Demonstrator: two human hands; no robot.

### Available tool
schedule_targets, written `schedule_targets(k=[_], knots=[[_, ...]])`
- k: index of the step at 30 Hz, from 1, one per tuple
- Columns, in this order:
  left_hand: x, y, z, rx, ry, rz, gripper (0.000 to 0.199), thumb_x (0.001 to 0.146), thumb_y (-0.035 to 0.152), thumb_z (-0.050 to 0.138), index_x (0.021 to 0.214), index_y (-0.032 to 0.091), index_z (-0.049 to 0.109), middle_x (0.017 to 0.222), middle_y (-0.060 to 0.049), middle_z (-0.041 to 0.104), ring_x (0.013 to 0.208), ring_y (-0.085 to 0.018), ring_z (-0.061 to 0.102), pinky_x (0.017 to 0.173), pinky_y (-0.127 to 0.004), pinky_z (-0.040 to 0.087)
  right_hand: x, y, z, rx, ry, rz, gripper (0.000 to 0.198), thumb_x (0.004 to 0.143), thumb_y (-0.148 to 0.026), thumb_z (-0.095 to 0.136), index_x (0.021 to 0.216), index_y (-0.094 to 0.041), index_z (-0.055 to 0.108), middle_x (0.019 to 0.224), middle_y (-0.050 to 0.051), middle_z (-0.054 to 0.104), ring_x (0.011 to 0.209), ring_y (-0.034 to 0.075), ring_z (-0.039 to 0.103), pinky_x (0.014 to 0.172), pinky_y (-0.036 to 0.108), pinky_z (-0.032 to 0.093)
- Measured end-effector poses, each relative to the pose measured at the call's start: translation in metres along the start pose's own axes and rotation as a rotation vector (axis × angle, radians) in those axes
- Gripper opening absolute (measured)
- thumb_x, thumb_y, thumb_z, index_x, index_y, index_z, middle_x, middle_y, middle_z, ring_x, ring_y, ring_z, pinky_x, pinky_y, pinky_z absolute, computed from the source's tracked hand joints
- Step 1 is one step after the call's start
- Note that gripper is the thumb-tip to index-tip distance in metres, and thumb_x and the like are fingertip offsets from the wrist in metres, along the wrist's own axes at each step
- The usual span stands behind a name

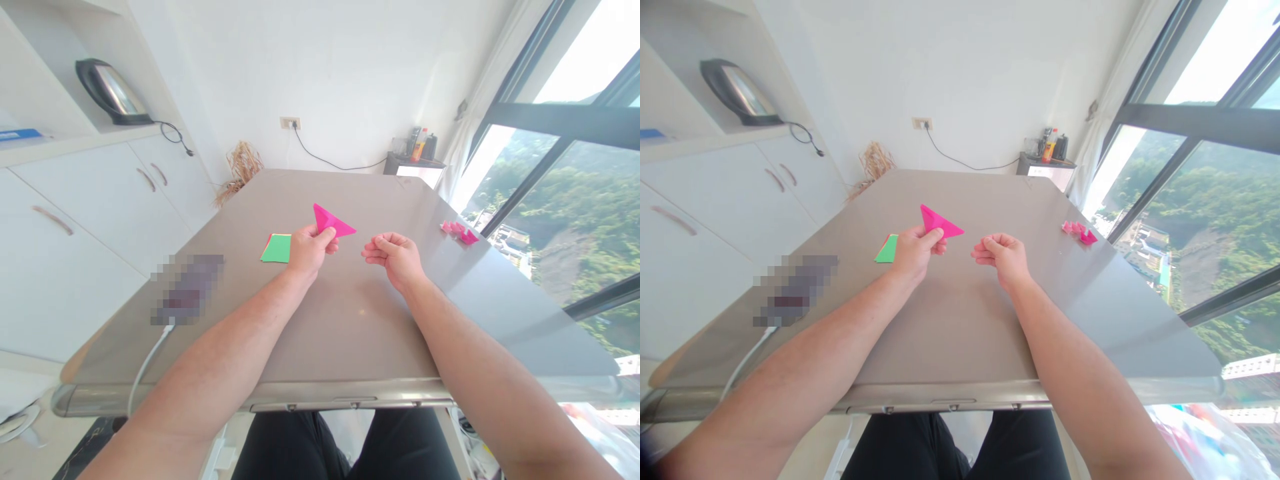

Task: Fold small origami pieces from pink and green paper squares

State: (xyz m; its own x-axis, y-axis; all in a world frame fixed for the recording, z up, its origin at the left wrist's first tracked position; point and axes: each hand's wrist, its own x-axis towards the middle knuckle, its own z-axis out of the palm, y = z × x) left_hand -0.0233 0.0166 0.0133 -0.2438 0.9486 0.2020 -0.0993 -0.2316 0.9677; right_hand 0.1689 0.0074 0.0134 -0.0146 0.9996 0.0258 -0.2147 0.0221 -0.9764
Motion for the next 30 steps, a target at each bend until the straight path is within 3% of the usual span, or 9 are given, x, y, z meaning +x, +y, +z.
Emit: schedule_targets(k=[4,7,10,15,21,30], knots=[[-0.008,0.001,0.005,0.061,-0.13,-0.013,0.019,0.074,0.033,0.07,0.076,0.014,0.07,0.065,-0.002,0.067,0.055,-0.012,0.06,0.055,-0.025,0.049,-0.003,0.002,0.006,-0.067,-0.146,0.013,0.029,0.075,-0.041,0.08,0.093,-0.02,0.071,0.089,0.006,0.075,0.082,0.023,0.073,0.067,0.034,0.059],[-0.012,0.002,0.006,0.127,-0.205,0.009,0.017,0.075,0.031,0.068,0.075,0.015,0.07,0.064,-0.001,0.067,0.054,-0.011,0.059,0.054,-0.023,0.048,-0.005,0.006,0.009,-0.137,-0.204,0.002,0.028,0.072,-0.042,0.083,0.082,-0.02,0.07,0.084,0.005,0.073,0.083,0.022,0.072,0.069,0.034,0.058],[-0.013,0.003,0.006,0.168,-0.238,0.026,0.017,0.076,0.031,0.067,0.076,0.015,0.071,0.064,-0.001,0.067,0.054,-0.011,0.059,0.053,-0.023,0.047,-0.004,0.008,0.008,-0.179,-0.178,-0.009,0.029,0.07,-0.043,0.083,0.07,-0.019,0.067,0.071,0.004,0.07,0.074,0.02,0.071,0.07,0.035,0.058],[-0.012,0.002,0.006,0.2,-0.241,0.037,0.018,0.077,0.032,0.067,0.075,0.015,0.07,0.063,-0.001,0.067,0.053,-0.01,0.058,0.053,-0.023,0.047,-0.002,0.007,0.006,-0.179,-0.182,-0.038,0.03,0.068,-0.041,0.083,0.064,-0.019,0.063,0.066,0.003,0.07,0.064,0.017,0.067,0.069,0.035,0.057],[-0.015,0.003,0.005,0.207,-0.381,-0.008,0.018,0.077,0.032,0.068,0.079,0.015,0.072,0.069,-0.002,0.069,0.055,-0.011,0.058,0.055,-0.024,0.048,-0.005,0.005,0.01,-0.183,-0.236,-0.019,0.021,0.068,-0.035,0.081,0.071,-0.019,0.066,0.071,0.003,0.071,0.071,0.018,0.068,0.071,0.034,0.057],[-0.019,-0.004,0.009,0.233,-0.381,-0.047,0.015,0.072,0.03,0.07,0.068,0.017,0.065,0.063,0.0,0.065,0.054,-0.011,0.057,0.055,-0.025,0.047,0.0,0.009,0.008,-0.182,-0.092,-0.087,0.023,0.071,-0.037,0.078,0.065,-0.02,0.064,0.064,0.002,0.068,0.058,0.014,0.061,0.063,0.032,0.052]])
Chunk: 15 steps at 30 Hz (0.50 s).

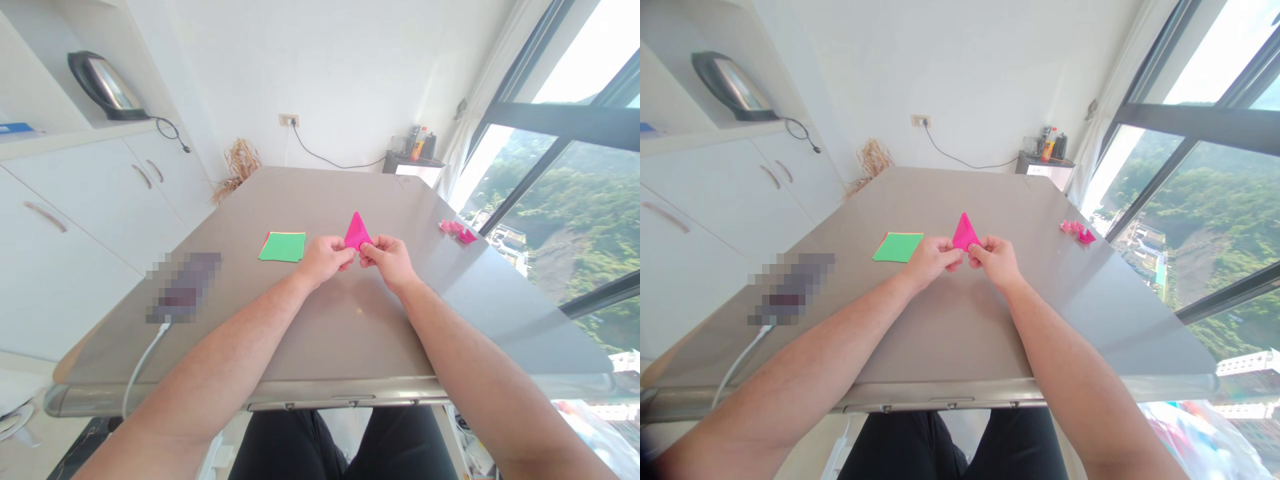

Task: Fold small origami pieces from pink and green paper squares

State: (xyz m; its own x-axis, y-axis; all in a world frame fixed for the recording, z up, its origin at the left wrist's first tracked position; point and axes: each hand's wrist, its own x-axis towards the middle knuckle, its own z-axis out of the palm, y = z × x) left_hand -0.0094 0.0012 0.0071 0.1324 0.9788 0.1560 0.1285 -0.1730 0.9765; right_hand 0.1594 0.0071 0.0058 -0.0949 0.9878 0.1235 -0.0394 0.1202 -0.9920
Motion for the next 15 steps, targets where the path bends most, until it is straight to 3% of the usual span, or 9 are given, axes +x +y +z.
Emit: schedule_targets(k=[7,15], knots=[[0.001,-0.004,0.0072,-0.101,0.091,0.047,0.012,0.072,0.027,0.071,0.07,0.017,0.064,0.061,0.002,0.063,0.056,-0.011,0.055,0.057,-0.024,0.043,-0.0029,-0.0008,0.0063,0.046,-0.028,-0.01,0.021,0.076,-0.036,0.075,0.071,-0.019,0.064,0.066,0.002,0.068,0.062,0.015,0.063,0.068,0.032,0.054],[0.0004,0.0005,0.0074,-0.169,0.126,-0.007,0.015,0.069,0.025,0.071,0.063,0.017,0.061,0.056,0.002,0.06,0.052,-0.01,0.053,0.057,-0.025,0.042,-0.0033,-0.0019,0.0084,0.026,-0.056,-0.006,0.021,0.074,-0.036,0.075,0.07,-0.019,0.063,0.067,0.002,0.068,0.062,0.014,0.063,0.067,0.032,0.053]])
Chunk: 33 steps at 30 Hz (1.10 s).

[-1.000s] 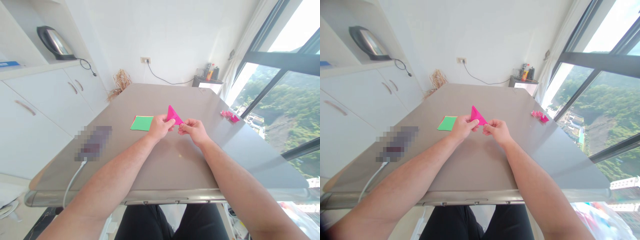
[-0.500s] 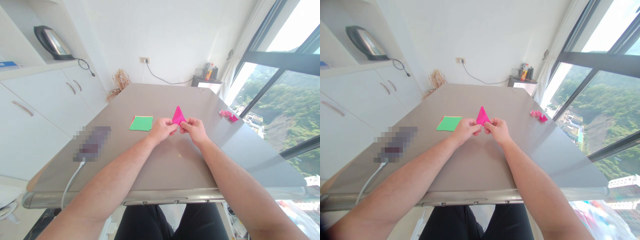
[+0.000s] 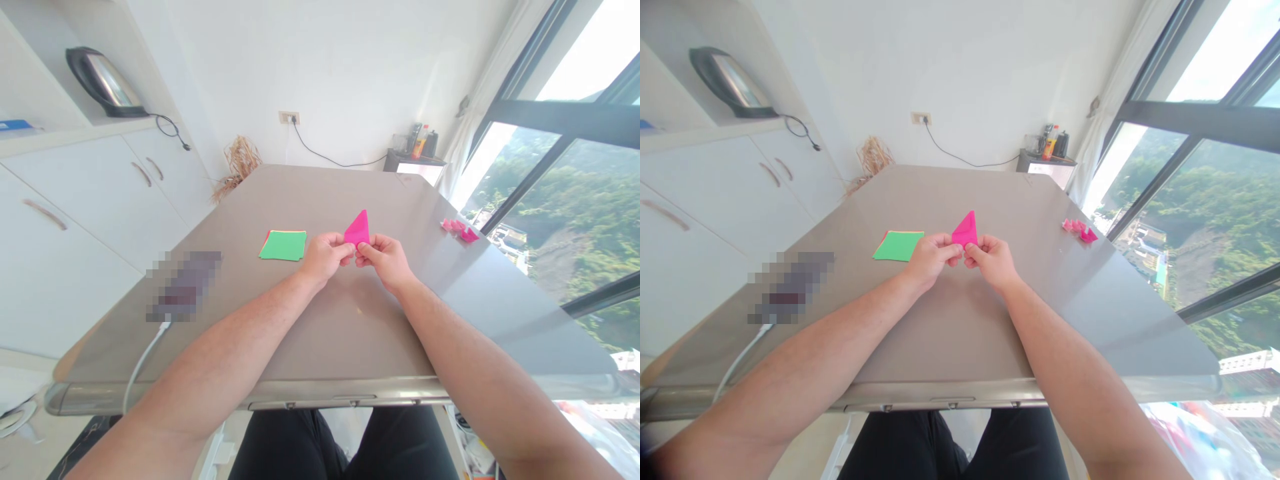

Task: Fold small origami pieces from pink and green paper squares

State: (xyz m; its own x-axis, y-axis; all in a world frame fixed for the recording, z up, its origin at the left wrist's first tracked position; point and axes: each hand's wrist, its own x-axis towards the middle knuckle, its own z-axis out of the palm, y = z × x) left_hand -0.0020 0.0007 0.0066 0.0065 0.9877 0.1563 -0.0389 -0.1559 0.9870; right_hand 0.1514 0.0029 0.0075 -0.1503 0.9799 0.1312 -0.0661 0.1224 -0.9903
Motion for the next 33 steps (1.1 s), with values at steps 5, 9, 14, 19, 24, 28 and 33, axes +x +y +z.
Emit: schedule_targets(k=[5,9,14,19,24,28,33], knots=[[-0.001,0.0,0.001,-0.002,0.006,-0.023,0.017,0.07,0.029,0.072,0.063,0.018,0.063,0.06,-0.001,0.064,0.054,-0.012,0.057,0.058,-0.028,0.046,0.001,0.001,-0.002,-0.001,0.004,-0.005,0.02,0.074,-0.036,0.075,0.07,-0.019,0.063,0.067,0.002,0.068,0.062,0.014,0.062,0.068,0.032,0.053],[0.0,-0.002,0.0,-0.024,0.026,-0.014,0.018,0.07,0.03,0.073,0.063,0.018,0.062,0.06,-0.001,0.065,0.053,-0.012,0.056,0.057,-0.027,0.045,0.002,0.001,-0.002,0.011,0.01,-0.004,0.02,0.073,-0.035,0.075,0.07,-0.02,0.063,0.067,0.001,0.067,0.061,0.014,0.062,0.067,0.032,0.052],[0.0,-0.003,-0.002,-0.033,0.02,-0.009,0.023,0.072,0.033,0.074,0.061,0.018,0.06,0.058,0.0,0.064,0.051,-0.011,0.054,0.056,-0.026,0.043,0.002,0.002,-0.002,0.017,0.002,0.003,0.019,0.072,-0.035,0.075,0.069,-0.02,0.065,0.067,0.001,0.067,0.061,0.014,0.061,0.066,0.032,0.052],[0.001,-0.003,-0.008,0.046,-0.087,0.028,0.024,0.074,0.034,0.074,0.064,0.017,0.061,0.062,-0.001,0.066,0.054,-0.011,0.056,0.057,-0.026,0.045,0.003,0.002,-0.008,0.01,-0.01,0.009,0.018,0.072,-0.032,0.074,0.066,-0.02,0.063,0.064,0.0,0.066,0.058,0.014,0.059,0.064,0.031,0.05],[0.007,-0.003,-0.014,-0.022,-0.165,-0.034,0.028,0.076,0.044,0.073,0.085,0.018,0.072,0.078,-0.003,0.071,0.067,-0.015,0.064,0.06,-0.026,0.05,0.002,0.001,-0.012,-0.145,-0.077,0.067,0.016,0.07,-0.027,0.071,0.06,-0.022,0.058,0.056,-0.002,0.062,0.056,0.013,0.055,0.059,0.029,0.045],[0.01,-0.008,-0.016,0.006,-0.085,-0.026,0.024,0.071,0.039,0.077,0.077,0.017,0.071,0.076,-0.003,0.071,0.068,-0.014,0.063,0.059,-0.025,0.049,0.0,0.001,-0.009,-0.307,-0.029,0.023,0.016,0.072,-0.029,0.068,0.061,-0.022,0.058,0.056,-0.002,0.063,0.055,0.014,0.053,0.057,0.029,0.041],[0.009,-0.009,-0.015,0.002,-0.104,-0.096,0.025,0.069,0.033,0.079,0.087,0.016,0.075,0.077,-0.005,0.072,0.067,-0.015,0.065,0.062,-0.028,0.052,0.002,0.008,-0.008,-0.442,0.128,-0.142,0.017,0.075,-0.033,0.068,0.089,-0.024,0.073,0.074,0.0,0.07,0.063,0.016,0.056,0.063,0.032,0.046]])
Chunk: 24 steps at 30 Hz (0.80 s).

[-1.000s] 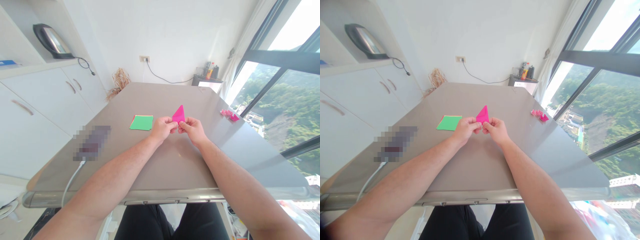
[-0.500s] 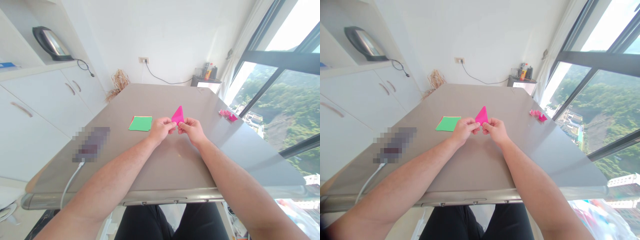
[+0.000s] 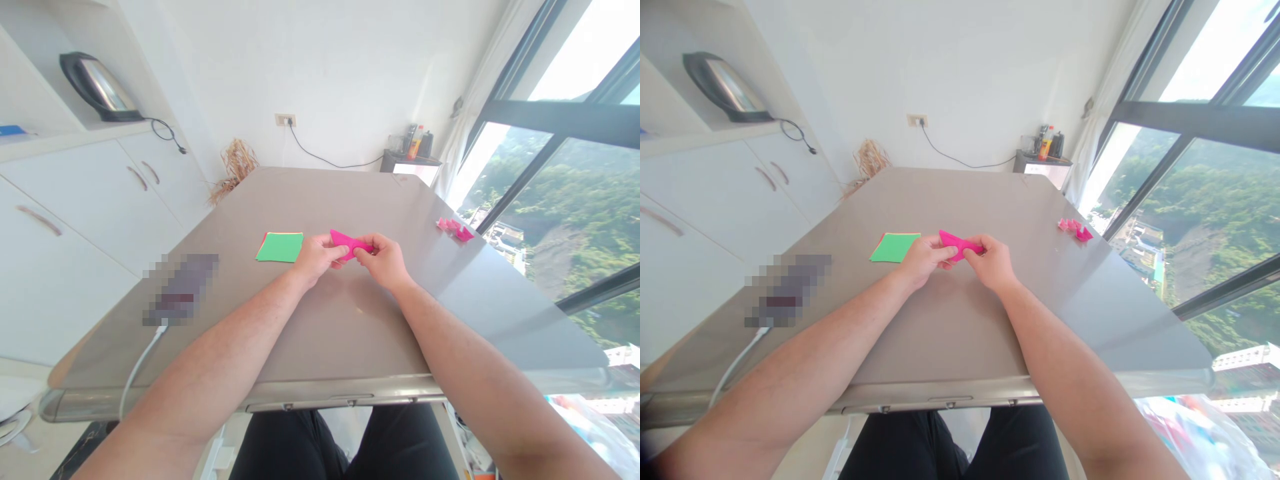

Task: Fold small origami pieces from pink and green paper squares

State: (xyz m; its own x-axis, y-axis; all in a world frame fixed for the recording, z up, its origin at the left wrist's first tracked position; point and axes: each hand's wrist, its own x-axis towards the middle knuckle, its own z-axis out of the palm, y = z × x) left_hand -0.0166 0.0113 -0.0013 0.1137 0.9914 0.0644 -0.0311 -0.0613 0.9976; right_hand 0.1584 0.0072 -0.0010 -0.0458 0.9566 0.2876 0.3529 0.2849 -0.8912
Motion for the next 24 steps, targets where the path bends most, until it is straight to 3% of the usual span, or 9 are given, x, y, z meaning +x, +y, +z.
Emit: schedule_targets(k=[3,10,15,24], knots=[[-0.0021,0.0009,0.0021,-0.002,-0.016,-0.026,0.028,0.069,0.034,0.081,0.089,0.015,0.076,0.075,-0.005,0.073,0.067,-0.016,0.068,0.064,-0.029,0.053,-0.0002,0.0037,0.0031,-0.01,0.032,-0.098,0.033,0.076,-0.029,0.068,0.107,-0.028,0.076,0.088,0.001,0.073,0.07,0.017,0.061,0.074,0.035,0.051],[-0.0018,-0.0006,0.0041,-0.06,-0.053,-0.045,0.027,0.075,0.039,0.078,0.089,0.015,0.077,0.079,-0.007,0.075,0.068,-0.019,0.072,0.064,-0.031,0.056,-0.0014,0.0063,0.0074,-0.058,0.078,-0.253,0.029,0.083,-0.028,0.064,0.107,-0.033,0.079,0.101,0.002,0.073,0.08,0.018,0.064,0.073,0.034,0.054],[-0.0022,-0.0006,0.0047,-0.104,-0.096,-0.072,0.036,0.072,0.042,0.082,0.093,0.013,0.076,0.083,-0.01,0.076,0.07,-0.021,0.073,0.065,-0.033,0.058,-0.0008,0.0077,0.0071,-0.119,0.117,-0.353,0.027,0.087,-0.027,0.062,0.107,-0.032,0.079,0.11,0.003,0.075,0.093,0.02,0.069,0.077,0.034,0.056],[-0.0019,-0.0008,0.0043,-0.131,-0.13,-0.07,0.035,0.073,0.041,0.081,0.091,0.011,0.074,0.081,-0.008,0.074,0.07,-0.019,0.072,0.07,-0.034,0.06,0.0006,0.0113,0.0102,-0.185,0.173,-0.465,0.022,0.085,-0.019,0.062,0.098,-0.026,0.08,0.105,0.004,0.076,0.09,0.019,0.071,0.074,0.032,0.059]])
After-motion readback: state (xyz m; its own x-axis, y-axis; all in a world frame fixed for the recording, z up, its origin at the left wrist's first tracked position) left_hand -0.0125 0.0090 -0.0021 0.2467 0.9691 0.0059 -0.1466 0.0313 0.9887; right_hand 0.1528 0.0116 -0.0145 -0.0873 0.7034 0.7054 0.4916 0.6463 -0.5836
